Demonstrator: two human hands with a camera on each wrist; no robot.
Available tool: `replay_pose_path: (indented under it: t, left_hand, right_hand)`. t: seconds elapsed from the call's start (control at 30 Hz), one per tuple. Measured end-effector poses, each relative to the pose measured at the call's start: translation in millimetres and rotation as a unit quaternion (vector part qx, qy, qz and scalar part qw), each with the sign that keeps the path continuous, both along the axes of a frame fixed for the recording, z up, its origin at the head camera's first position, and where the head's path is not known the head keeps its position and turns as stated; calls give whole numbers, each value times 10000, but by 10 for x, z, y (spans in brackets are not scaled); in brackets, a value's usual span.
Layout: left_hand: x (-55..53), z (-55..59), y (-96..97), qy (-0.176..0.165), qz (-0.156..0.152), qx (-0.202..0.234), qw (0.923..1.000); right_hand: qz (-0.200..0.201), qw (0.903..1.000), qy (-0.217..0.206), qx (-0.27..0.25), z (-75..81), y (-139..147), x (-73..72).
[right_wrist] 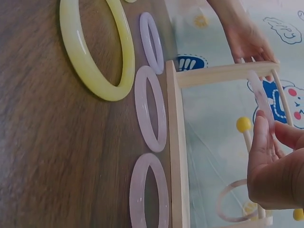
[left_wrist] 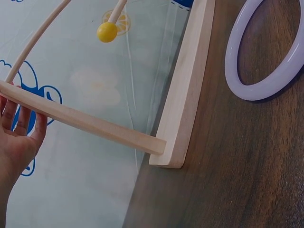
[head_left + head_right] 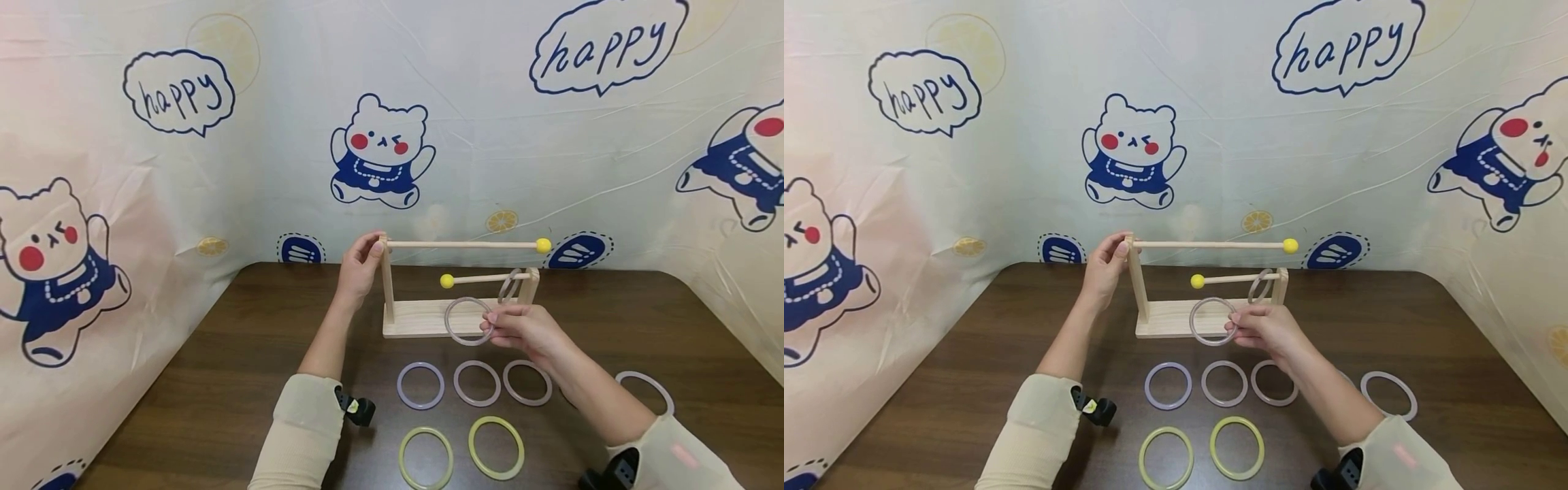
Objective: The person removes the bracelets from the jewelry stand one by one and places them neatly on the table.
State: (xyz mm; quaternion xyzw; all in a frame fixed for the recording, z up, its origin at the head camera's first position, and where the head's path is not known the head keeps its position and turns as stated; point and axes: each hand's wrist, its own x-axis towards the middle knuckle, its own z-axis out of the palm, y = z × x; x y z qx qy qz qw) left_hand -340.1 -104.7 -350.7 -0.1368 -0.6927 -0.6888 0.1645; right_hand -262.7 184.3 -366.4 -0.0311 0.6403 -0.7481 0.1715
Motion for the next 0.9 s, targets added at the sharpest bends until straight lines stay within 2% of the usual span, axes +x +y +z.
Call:
replay_pose_path:
  t: [0.43,0.63,0.9]
  left_hand:
    - [-6,-5,-1,31,-32,-44,10000]
    - [-10,-11,6,126,-64,1,9999]
    - [5,2,1,-5,-53,-40,10000]
  right_hand:
    - [174,9996,-185,-105,-36,203,87]
    - [178,9996,-224,5,-21,302,127]
    - [171,9995,-277,-7,-38,425,187]
